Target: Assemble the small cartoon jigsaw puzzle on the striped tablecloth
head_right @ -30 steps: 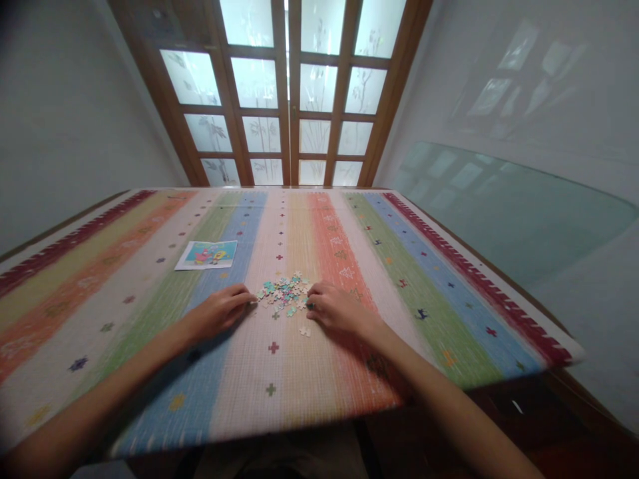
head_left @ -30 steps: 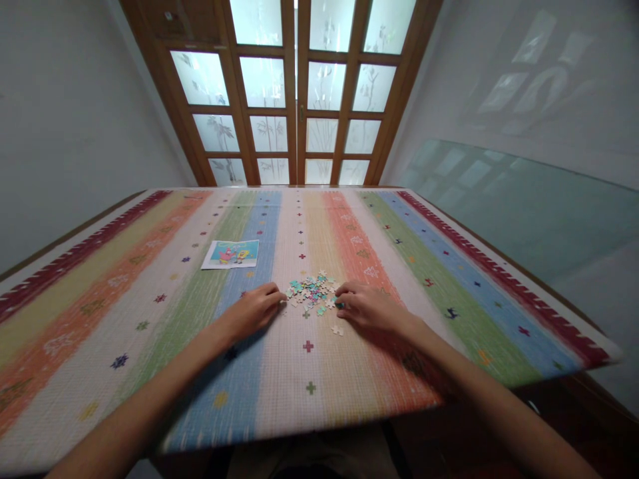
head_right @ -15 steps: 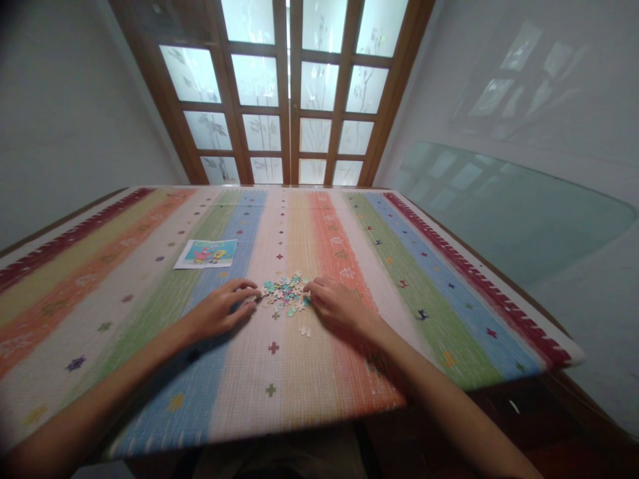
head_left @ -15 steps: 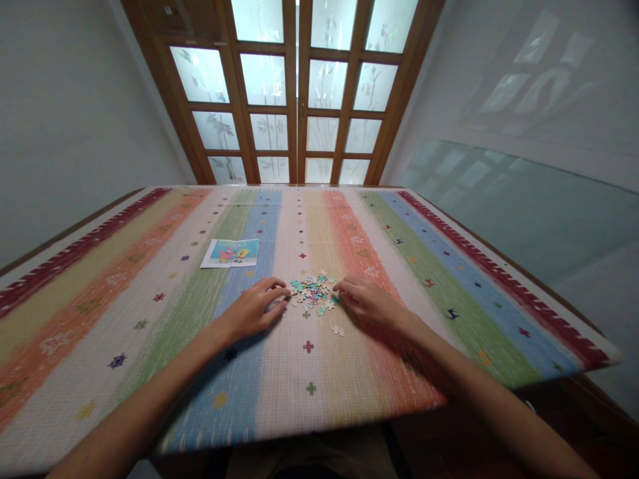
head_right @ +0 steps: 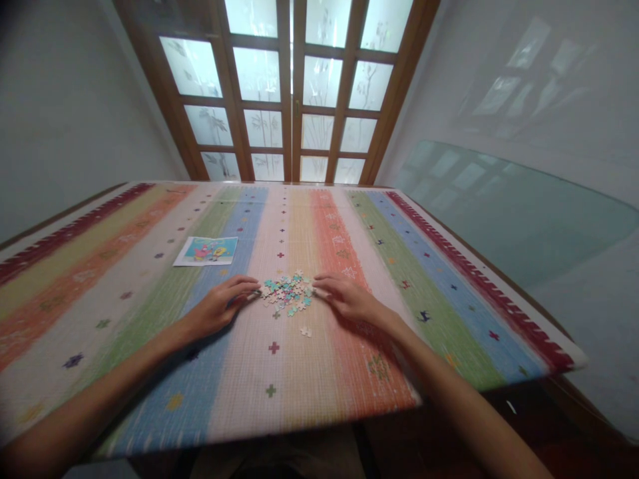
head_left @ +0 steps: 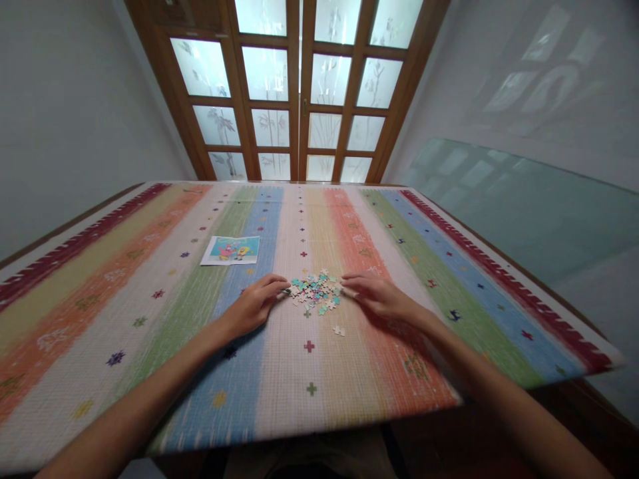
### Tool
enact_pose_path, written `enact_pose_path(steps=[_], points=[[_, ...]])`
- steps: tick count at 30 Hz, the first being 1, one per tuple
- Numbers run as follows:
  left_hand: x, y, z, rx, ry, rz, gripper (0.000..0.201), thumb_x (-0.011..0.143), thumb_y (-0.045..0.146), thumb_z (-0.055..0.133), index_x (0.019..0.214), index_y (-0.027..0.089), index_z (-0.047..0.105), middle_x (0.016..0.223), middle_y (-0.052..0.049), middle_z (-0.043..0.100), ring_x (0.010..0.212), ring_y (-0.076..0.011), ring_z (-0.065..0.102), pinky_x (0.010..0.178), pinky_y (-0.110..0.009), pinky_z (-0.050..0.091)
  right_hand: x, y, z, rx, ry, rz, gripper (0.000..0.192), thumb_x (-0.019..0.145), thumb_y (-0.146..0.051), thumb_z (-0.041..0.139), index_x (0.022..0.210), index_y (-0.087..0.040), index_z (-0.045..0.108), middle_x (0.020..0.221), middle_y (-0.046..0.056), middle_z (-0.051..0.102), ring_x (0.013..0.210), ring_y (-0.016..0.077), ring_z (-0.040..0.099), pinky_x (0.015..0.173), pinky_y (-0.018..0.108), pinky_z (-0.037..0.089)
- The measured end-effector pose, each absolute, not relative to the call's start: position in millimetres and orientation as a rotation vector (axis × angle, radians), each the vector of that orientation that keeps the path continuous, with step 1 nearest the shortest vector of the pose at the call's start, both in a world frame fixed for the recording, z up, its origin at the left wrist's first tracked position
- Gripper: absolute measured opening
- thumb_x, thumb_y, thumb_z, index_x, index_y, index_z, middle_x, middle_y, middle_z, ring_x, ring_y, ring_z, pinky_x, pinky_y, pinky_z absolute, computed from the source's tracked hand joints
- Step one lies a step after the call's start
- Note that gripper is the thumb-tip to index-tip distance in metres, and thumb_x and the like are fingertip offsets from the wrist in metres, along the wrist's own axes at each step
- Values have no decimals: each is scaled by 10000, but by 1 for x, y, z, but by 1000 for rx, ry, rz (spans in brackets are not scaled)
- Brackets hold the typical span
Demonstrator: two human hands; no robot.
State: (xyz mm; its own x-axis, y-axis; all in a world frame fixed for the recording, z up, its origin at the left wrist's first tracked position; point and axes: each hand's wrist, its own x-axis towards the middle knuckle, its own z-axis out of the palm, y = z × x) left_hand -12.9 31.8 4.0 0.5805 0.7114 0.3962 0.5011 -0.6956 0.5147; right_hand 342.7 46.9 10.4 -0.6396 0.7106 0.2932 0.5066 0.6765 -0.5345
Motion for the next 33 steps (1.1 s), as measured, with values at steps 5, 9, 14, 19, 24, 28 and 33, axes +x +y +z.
enact_pose_path(steps=[5, 9, 14, 19, 24, 28, 33], points=[[-12, 35, -9, 2463, 1217, 737, 402, 1038, 344, 414, 1407, 213, 508, 1504, -122, 537, 1416, -277, 484, 1176, -517, 399, 355, 44, 6, -1094, -2418, 354, 184, 993, -304, 572, 1028, -236, 740, 1173, 131, 704, 1097, 279, 653, 977, 503, 527], [-4, 41, -19, 2428, 1393, 582, 556, 1028, 477, 429, 1494, 174, 409, 1595, -161, 429, 1533, -320, 284, 1239, -559, 273, 344, 47, 0, -1116, -2369, 310, 147, 968, -310, 620, 922, -212, 719, 1090, 126, 699, 1037, 275, 645, 945, 485, 510], [11, 40, -17, 2449, 1318, 548, 534, 1053, 443, 407, 1524, 194, 371, 1595, -168, 424, 1520, -318, 312, 1242, -590, 245, 319, 50, 3, -1069, -2336, 376, 173, 986, -341, 592, 928, -201, 675, 1003, 105, 671, 990, 256, 622, 911, 443, 518], [19, 27, -10, 2453, 1190, 506, 779, 998, 567, 517, 1605, 163, 244, 1641, -223, 293, 1522, -370, 277, 1228, -614, 261, 317, 46, 5, -981, -2485, 466, 540, 953, -546, 615, 1382, -222, 576, 1421, 167, 573, 1338, 333, 509, 1113, 563, 427], [35, 19, -8, 2459, 1151, 469, 1004, 920, 661, 597, 1633, 119, 143, 1677, -233, 167, 1549, -381, 173, 1257, -572, 216, 314, 39, -7, -1020, -2641, 529, 1226, 750, -793, 698, 1652, -176, 142, 1689, 212, 187, 1562, 414, 140, 1235, 627, 235], [53, 29, -12, 2440, 1117, 603, 738, 1033, 452, 438, 1615, 90, 164, 1674, -229, 204, 1559, -319, 189, 1273, -547, 171, 287, 45, -11, -907, -2619, 508, 1027, 924, -700, 562, 1643, -107, 132, 1675, 254, 195, 1567, 382, 141, 1258, 603, 193], [48, 44, -10, 2248, 1118, 903, 576, 1026, 286, 358, 1569, 111, 278, 1623, -194, 364, 1504, -266, 355, 1233, -507, 311, 263, 58, -11, -736, -2442, 581, 918, 980, -589, 560, 1642, -170, 81, 1639, 242, 299, 1519, 323, 328, 1226, 558, 317]])
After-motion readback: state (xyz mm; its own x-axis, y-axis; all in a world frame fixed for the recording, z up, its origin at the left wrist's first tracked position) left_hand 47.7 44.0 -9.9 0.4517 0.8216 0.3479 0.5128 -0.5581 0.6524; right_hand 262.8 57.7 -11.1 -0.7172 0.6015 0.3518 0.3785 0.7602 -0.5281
